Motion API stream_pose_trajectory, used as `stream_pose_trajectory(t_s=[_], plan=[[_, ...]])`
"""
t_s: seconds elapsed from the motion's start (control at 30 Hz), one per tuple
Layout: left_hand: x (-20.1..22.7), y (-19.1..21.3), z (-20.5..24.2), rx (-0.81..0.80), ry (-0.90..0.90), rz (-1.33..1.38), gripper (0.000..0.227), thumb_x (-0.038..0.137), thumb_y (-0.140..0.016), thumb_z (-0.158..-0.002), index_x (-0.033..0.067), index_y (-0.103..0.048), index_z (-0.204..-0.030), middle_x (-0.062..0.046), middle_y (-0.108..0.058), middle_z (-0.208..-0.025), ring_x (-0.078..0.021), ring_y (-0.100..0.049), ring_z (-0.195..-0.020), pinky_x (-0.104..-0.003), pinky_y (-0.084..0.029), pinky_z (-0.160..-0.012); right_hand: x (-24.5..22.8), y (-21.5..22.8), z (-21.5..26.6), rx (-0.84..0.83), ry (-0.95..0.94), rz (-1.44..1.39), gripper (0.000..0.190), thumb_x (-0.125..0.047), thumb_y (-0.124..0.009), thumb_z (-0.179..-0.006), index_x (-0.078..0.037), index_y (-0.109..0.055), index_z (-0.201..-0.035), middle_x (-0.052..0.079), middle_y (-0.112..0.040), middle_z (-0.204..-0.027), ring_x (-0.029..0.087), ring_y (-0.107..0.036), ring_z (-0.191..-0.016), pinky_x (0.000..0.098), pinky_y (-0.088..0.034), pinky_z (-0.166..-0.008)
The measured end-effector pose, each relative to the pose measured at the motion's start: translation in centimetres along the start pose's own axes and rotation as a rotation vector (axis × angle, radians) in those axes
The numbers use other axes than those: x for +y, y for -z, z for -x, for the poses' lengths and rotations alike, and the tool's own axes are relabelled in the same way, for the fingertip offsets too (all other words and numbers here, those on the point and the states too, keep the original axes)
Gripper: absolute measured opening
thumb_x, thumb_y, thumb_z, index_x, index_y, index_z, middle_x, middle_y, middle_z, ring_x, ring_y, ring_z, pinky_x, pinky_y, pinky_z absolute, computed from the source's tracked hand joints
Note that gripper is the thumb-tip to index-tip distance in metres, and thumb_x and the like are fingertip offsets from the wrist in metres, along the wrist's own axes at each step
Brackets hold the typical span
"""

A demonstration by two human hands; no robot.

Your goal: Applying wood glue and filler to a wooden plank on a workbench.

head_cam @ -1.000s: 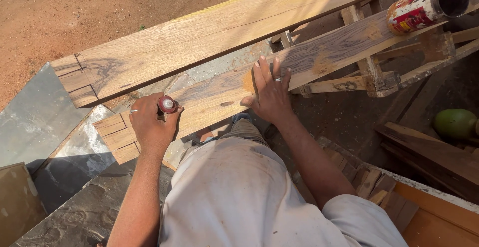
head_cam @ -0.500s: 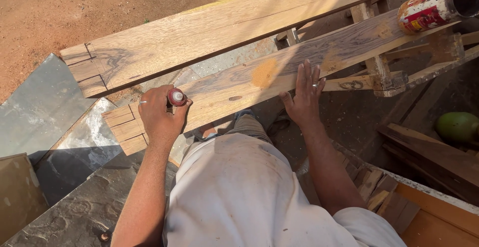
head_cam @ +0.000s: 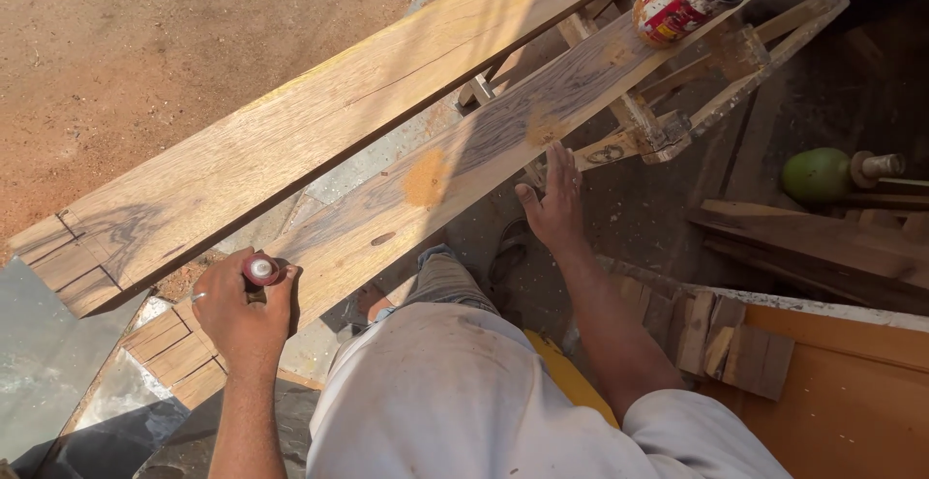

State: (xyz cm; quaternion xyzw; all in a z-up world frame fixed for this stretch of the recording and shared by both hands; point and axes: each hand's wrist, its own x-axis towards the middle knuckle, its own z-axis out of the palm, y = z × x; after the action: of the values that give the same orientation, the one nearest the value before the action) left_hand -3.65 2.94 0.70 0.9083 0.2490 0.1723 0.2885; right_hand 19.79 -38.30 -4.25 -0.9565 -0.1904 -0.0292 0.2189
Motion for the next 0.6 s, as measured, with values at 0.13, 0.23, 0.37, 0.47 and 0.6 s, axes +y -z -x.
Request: stream_pose_trajectory(t_s=[0.13,0.23,0.37,0.47,0.6], plan=[[-0.1,-0.2,0.1,-0.024,0.029,-0.031,0.041,0.033,-0.089,-0.087,0.0076,-0.069,-0.113,-0.011,-0.069,-0.114,-0.0324,-0.058,-0.121,-0.052,-0.042,-0.106,3.9,0.4,-3.4,0.045,-0.051,-0.002,0.100,-0.072,-0.047,-0.101,0.003,-0.021,-0.162,0.031,-0.026,-0.165,0.049,-0.020,-0.157,0.0606,-0.020,-0.126],[0.1,-0.1,-0.1,0.003,-0.007,-0.057,0.047,0.035,-0.090,-0.085,0.0065,-0.070,-0.116,-0.012,-0.069,-0.115,-0.0332,-0.058,-0.121,-0.052,-0.042,-0.105,3.7,1.3,-4.1,0.052,-0.042,0.018,0.103,-0.072,-0.050,-0.100,0.005,-0.020,-0.161,0.033,-0.026,-0.165,0.049,-0.021,-0.156,0.0615,-0.019,-0.126],[0.1,-0.2,-0.1,0.002,-0.007,-0.032,0.047,0.035,-0.090,-0.085,0.0064,-0.070,-0.115,-0.011,-0.070,-0.113,-0.0327,-0.060,-0.119,-0.051,-0.045,-0.104,3.0,1.1,-4.2,0.064,-0.014,0.048,0.102,-0.071,-0.050,-0.099,0.005,-0.021,-0.161,0.030,-0.027,-0.165,0.047,-0.022,-0.157,0.0624,-0.019,-0.125],[-0.4,-0.6,-0.1,-0.001,-0.005,-0.013,0.048,0.037,-0.090,-0.086,0.0054,-0.069,-0.116,-0.012,-0.070,-0.113,-0.0320,-0.062,-0.118,-0.050,-0.047,-0.104,2.4,1.1,-4.2,0.052,0.008,0.061,0.101,-0.072,-0.048,-0.098,0.003,-0.023,-0.161,0.028,-0.029,-0.166,0.047,-0.023,-0.157,0.0631,-0.019,-0.125],[-0.6,-0.7,-0.2,-0.001,-0.021,-0.086,0.049,0.035,-0.089,-0.085,0.0035,-0.069,-0.117,-0.013,-0.071,-0.112,-0.0319,-0.063,-0.119,-0.050,-0.047,-0.104,0.6,1.1,-4.6,0.006,0.065,0.089,0.099,-0.073,-0.043,-0.099,0.003,-0.027,-0.160,0.027,-0.030,-0.166,0.047,-0.023,-0.157,0.0648,-0.017,-0.125]])
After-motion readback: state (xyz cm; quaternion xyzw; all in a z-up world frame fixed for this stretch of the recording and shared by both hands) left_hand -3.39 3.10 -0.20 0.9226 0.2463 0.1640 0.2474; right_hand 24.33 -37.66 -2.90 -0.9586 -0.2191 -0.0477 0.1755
